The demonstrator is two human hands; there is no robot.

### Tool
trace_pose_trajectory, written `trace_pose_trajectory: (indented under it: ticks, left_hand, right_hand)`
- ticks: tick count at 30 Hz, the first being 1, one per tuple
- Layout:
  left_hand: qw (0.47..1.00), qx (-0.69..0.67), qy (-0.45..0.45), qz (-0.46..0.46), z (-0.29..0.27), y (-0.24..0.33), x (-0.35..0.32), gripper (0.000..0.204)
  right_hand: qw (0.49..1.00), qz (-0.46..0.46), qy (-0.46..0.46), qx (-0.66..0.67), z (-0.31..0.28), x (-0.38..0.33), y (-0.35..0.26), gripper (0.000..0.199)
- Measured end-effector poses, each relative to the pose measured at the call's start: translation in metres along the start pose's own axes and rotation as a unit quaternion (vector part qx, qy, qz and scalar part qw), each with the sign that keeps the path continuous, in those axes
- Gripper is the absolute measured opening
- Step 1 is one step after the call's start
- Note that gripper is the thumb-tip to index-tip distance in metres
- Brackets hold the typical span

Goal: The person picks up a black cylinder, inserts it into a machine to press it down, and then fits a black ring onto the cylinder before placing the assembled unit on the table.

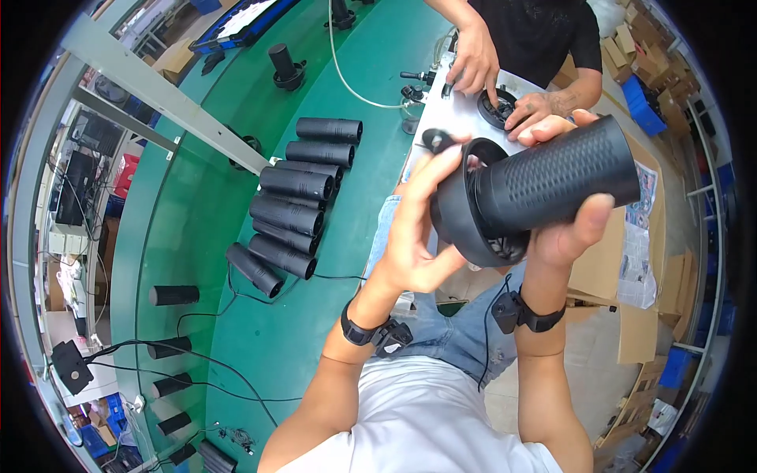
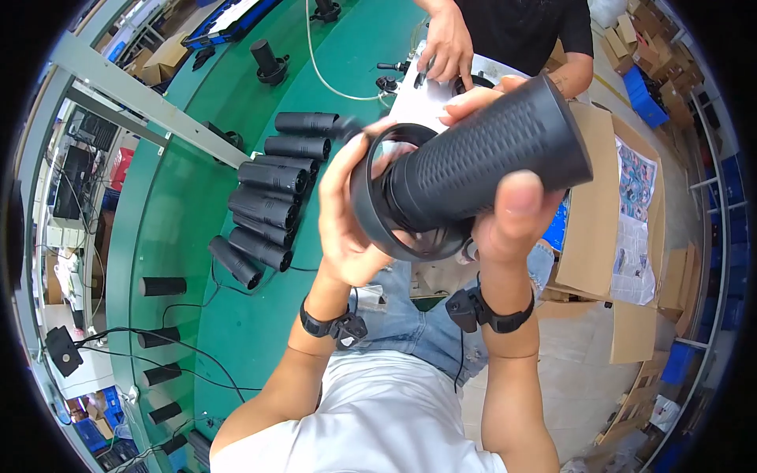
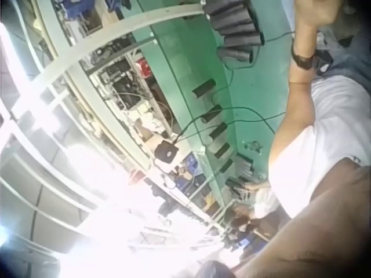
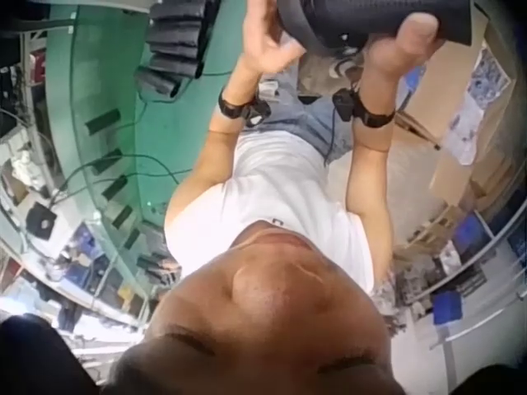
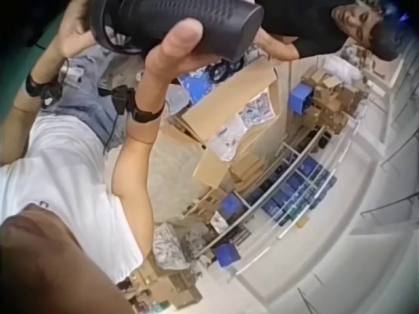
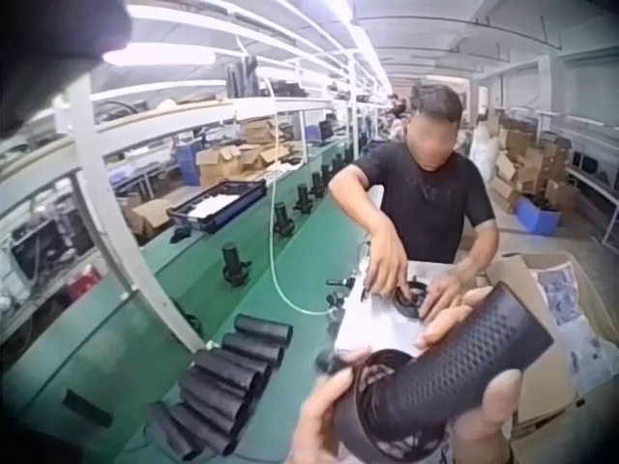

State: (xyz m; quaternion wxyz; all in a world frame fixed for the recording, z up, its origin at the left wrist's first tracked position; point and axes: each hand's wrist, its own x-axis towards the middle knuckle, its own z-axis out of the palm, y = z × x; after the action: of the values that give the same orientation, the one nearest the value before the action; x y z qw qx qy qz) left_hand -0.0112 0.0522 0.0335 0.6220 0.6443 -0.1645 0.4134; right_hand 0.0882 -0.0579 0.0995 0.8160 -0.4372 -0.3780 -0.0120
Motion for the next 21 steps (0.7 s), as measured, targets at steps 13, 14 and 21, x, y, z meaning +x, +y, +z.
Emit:
trace_pose_trajectory:
  ticks: [13, 14, 21]
  left_hand:
    - [0.965, 0.154, 0.099, 0.189, 0.009, -0.001, 0.000, 0.075]
    - [0.961, 0.171, 0.094, 0.196, 0.007, -0.001, -0.001, 0.075]
    - [0.923, 0.336, 0.160, 0.100, -0.048, 0.033, -0.042, 0.040]
  right_hand:
    - [0.971, -0.060, -0.148, 0.179, -0.009, -0.002, 0.003, 0.080]
    - [0.971, -0.051, -0.146, 0.185, -0.011, -0.002, 0.006, 0.080]
    - [0.986, 0.031, -0.113, -0.121, -0.011, -0.028, 0.008, 0.080]
